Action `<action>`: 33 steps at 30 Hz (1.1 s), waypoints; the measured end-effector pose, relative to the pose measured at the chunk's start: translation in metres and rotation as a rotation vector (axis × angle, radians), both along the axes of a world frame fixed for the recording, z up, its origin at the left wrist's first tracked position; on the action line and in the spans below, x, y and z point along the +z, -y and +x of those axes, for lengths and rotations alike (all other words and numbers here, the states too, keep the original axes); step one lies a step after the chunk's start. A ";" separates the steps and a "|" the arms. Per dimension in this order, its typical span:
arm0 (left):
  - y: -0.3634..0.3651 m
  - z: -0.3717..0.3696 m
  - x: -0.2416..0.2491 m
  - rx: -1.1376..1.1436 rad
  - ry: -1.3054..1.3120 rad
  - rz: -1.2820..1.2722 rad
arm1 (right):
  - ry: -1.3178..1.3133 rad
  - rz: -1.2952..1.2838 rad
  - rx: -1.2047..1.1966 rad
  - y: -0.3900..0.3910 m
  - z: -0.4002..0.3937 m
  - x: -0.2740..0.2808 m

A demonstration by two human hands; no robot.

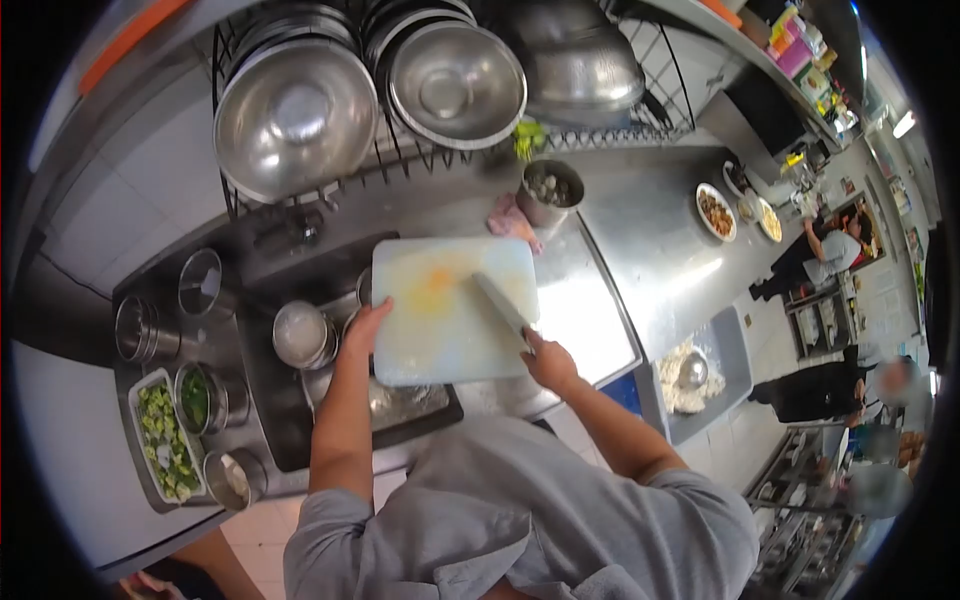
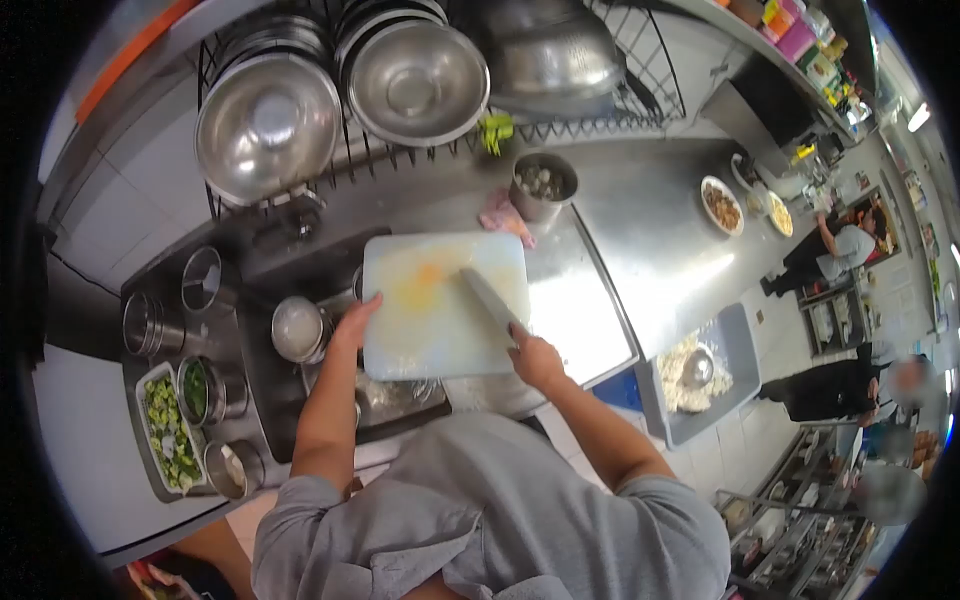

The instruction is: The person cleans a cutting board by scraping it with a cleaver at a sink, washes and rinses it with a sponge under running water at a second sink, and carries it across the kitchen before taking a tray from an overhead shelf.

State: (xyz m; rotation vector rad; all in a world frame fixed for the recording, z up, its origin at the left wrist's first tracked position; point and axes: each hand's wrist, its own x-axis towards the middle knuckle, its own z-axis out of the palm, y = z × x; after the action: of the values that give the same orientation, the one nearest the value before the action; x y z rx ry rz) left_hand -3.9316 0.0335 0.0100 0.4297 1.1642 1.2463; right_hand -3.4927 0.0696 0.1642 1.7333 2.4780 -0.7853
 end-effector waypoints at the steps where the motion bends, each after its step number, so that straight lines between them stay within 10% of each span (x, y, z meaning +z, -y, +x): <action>1: 0.006 0.003 0.004 0.014 0.034 -0.021 | -0.010 -0.016 -0.005 0.006 0.000 0.008; 15: 0.247 0.074 0.111 0.564 0.052 0.123 | -0.040 -0.009 0.166 0.185 0.047 0.053; 33: 0.444 0.342 0.035 1.086 0.261 0.225 | -0.012 0.003 0.516 0.295 0.059 0.002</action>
State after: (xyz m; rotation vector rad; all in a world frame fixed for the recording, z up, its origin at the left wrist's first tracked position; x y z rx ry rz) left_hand -3.5893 -0.4102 0.0452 -0.2732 1.0337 2.2974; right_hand -3.4337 -0.2252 0.1657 1.0030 2.7394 -0.7327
